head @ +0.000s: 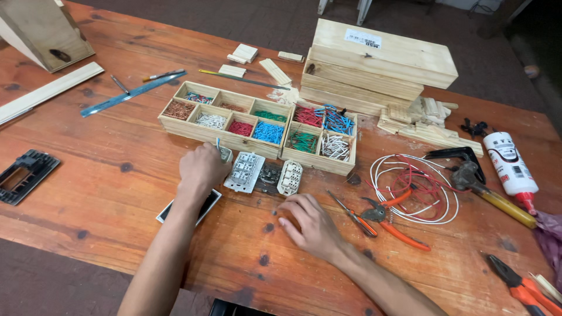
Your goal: The person assembles electrical components on a wooden workbench. They connect wires to a white plastic socket using a screwdriver, then repeat the process on a black switch plate, securing wires into terminal screws.
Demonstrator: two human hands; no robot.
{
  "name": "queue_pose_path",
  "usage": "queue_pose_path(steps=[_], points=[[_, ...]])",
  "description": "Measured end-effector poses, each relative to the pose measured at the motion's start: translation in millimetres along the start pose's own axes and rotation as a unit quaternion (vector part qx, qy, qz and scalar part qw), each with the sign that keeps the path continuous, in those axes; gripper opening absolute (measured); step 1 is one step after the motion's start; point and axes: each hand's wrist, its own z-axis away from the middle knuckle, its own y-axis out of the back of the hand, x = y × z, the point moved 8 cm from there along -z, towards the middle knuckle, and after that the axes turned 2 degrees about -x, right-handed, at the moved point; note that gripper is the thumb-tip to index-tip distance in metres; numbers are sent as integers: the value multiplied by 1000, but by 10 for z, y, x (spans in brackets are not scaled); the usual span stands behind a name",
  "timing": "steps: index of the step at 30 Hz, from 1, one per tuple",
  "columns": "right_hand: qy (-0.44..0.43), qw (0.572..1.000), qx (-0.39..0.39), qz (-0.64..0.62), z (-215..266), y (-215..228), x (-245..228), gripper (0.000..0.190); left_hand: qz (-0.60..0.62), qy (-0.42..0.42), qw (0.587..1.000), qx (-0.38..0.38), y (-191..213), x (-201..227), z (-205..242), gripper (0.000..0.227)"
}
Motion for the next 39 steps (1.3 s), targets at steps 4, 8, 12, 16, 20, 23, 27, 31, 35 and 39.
queue_pose_path(steps=[4,8,12,16,20,23,27,31,35,39], points=[[-9,999,5,-30,-17,125,-36,23,12,-15,998,53,241,127,158,69],[-105,984,13,-142,125,191,186,32,19,-78,991,103,668,694,780,62],[-251,915,26,-315,459,132,612,45,76,-216,971,67,664,1494,1369,62],[-332,819,61,-464,763,148,773,47,73,-294,953,-27,380,2006,1773,65],[-364,801,67,-472,951,272,792,34,136,-353,925,30,21,2153,1768,55],[-385,790,73,-471,1027,312,885,26,191,-373,907,-32,5,2160,1798,66],[-417,789,87,-443,1031,434,953,26,334,-382,856,-99,153,2103,1807,52],[-419,834,62,-354,1034,522,983,39,474,-303,803,-195,-71,2098,1684,48],[-379,874,35,-302,984,552,927,42,550,-280,741,-264,-441,2169,1670,42],[-327,927,65,-171,881,766,765,26,633,-221,681,-294,-675,2168,1629,35]])
